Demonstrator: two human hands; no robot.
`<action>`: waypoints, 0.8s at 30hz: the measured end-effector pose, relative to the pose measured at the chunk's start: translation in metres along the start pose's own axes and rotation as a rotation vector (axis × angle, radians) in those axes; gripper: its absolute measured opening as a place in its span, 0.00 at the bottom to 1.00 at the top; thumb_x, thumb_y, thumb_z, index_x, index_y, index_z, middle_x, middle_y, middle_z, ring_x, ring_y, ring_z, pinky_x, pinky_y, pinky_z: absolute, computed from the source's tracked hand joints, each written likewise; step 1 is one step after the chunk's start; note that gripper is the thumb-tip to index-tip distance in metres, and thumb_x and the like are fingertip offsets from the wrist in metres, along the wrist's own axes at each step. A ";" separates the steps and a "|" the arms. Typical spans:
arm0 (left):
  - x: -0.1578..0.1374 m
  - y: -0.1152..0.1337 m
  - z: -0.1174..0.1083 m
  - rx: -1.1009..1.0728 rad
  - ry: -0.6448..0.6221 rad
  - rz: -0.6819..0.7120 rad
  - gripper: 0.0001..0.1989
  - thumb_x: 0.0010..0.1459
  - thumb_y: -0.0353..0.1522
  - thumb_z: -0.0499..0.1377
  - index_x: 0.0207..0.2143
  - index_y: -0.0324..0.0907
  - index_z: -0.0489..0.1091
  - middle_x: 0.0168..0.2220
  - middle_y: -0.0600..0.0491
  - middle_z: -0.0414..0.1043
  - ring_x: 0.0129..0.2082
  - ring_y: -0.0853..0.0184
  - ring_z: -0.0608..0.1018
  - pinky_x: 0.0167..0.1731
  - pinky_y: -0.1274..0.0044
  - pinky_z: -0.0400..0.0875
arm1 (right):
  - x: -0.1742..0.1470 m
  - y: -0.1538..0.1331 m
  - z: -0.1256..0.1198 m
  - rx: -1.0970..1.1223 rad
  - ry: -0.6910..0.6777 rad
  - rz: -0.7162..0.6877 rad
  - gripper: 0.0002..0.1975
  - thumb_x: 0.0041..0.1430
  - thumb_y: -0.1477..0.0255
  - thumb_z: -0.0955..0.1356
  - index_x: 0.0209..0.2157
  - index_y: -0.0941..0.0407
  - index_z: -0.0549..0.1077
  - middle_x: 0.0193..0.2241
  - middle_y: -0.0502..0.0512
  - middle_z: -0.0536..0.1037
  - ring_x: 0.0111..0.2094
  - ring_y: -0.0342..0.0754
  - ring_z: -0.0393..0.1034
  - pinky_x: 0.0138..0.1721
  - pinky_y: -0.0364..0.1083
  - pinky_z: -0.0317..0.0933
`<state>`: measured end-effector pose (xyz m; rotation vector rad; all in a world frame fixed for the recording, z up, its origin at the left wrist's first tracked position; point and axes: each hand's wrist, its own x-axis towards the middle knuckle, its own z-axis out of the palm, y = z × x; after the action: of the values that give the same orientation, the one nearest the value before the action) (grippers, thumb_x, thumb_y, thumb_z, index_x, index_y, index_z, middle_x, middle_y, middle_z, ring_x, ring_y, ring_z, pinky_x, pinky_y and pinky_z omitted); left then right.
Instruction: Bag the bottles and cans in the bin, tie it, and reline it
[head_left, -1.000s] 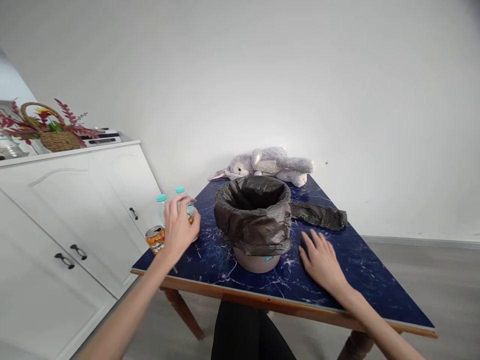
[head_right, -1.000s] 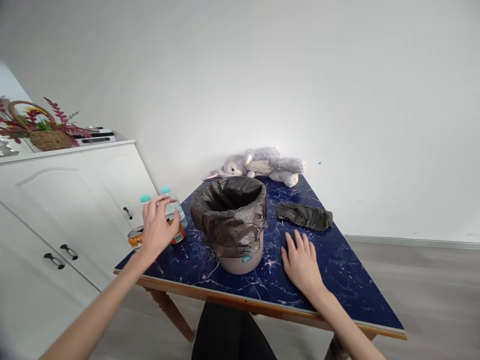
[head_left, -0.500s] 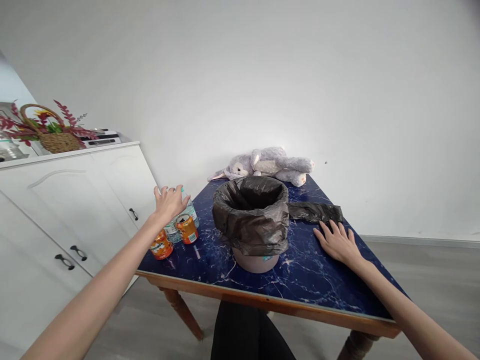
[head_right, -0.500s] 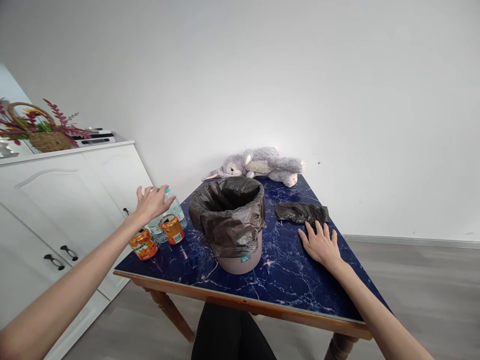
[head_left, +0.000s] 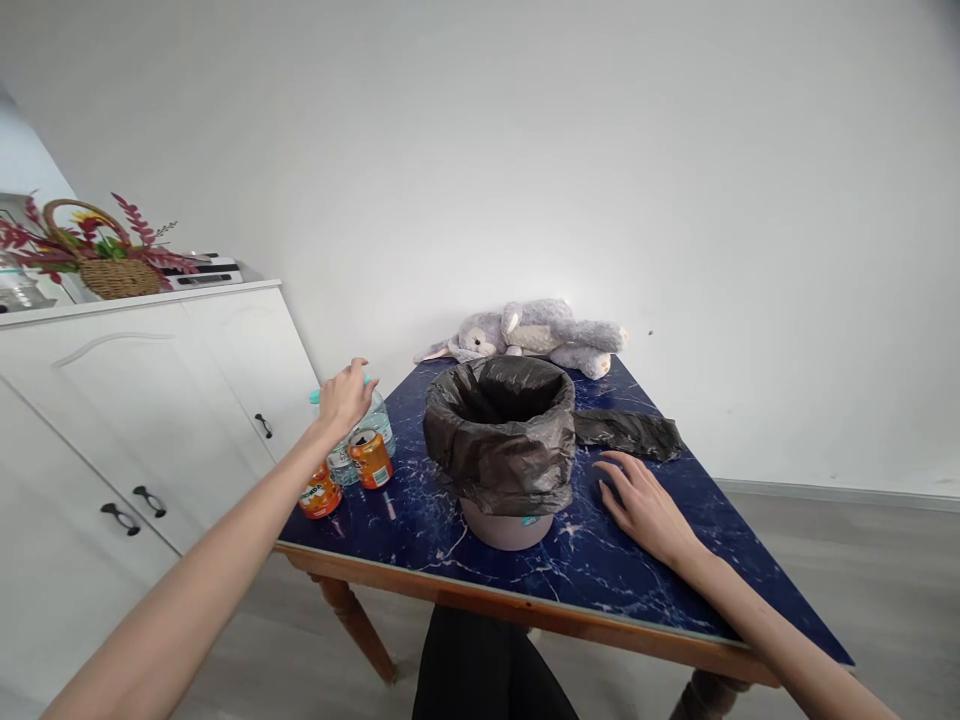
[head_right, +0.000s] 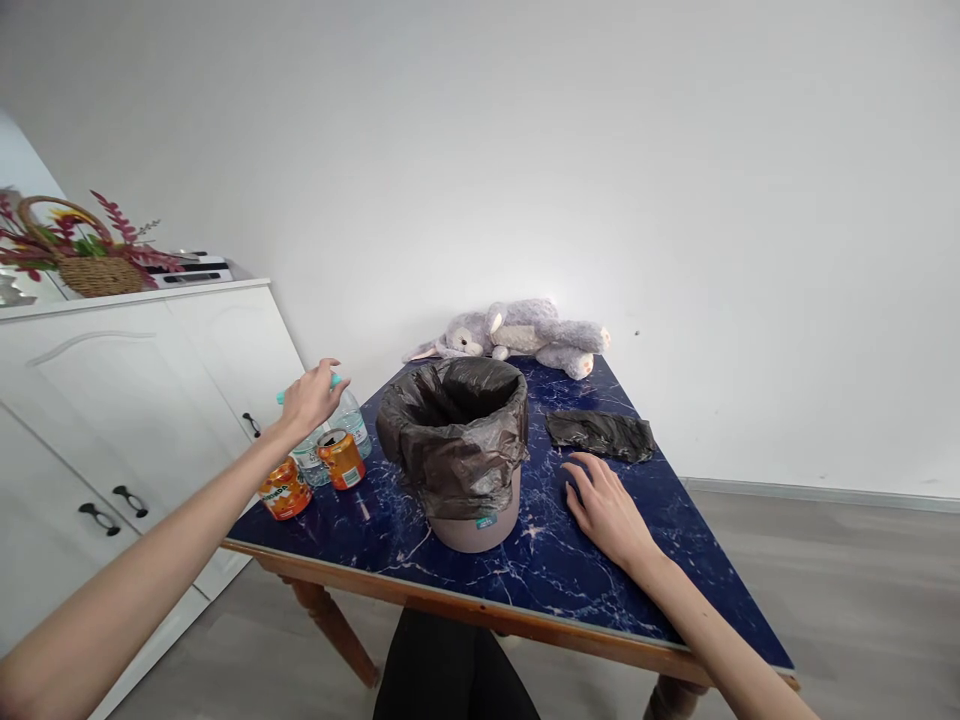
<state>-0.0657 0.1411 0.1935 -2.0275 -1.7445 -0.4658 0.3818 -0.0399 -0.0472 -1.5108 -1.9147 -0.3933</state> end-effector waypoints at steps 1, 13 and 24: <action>-0.001 0.001 0.000 -0.007 -0.001 0.005 0.24 0.72 0.38 0.52 0.65 0.37 0.62 0.52 0.36 0.79 0.50 0.44 0.81 0.47 0.62 0.73 | 0.000 -0.001 0.001 0.003 0.000 0.006 0.17 0.74 0.66 0.61 0.59 0.54 0.70 0.59 0.67 0.72 0.60 0.61 0.70 0.60 0.60 0.67; -0.015 0.067 -0.148 -0.694 0.790 0.409 0.20 0.72 0.43 0.60 0.61 0.49 0.63 0.54 0.51 0.79 0.55 0.62 0.81 0.54 0.68 0.78 | 0.000 -0.001 0.004 0.068 -0.010 0.074 0.15 0.73 0.68 0.60 0.55 0.55 0.70 0.55 0.66 0.74 0.52 0.60 0.74 0.58 0.61 0.69; -0.049 0.115 -0.161 -0.805 0.248 0.656 0.20 0.66 0.39 0.66 0.58 0.47 0.69 0.53 0.49 0.81 0.54 0.58 0.82 0.57 0.64 0.79 | 0.014 -0.013 -0.012 0.317 0.016 0.182 0.14 0.70 0.64 0.61 0.50 0.52 0.73 0.53 0.63 0.76 0.54 0.59 0.75 0.59 0.60 0.69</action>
<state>0.0441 0.0020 0.2945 -2.7335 -0.6873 -1.2509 0.3713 -0.0401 -0.0267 -1.4467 -1.7146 -0.0184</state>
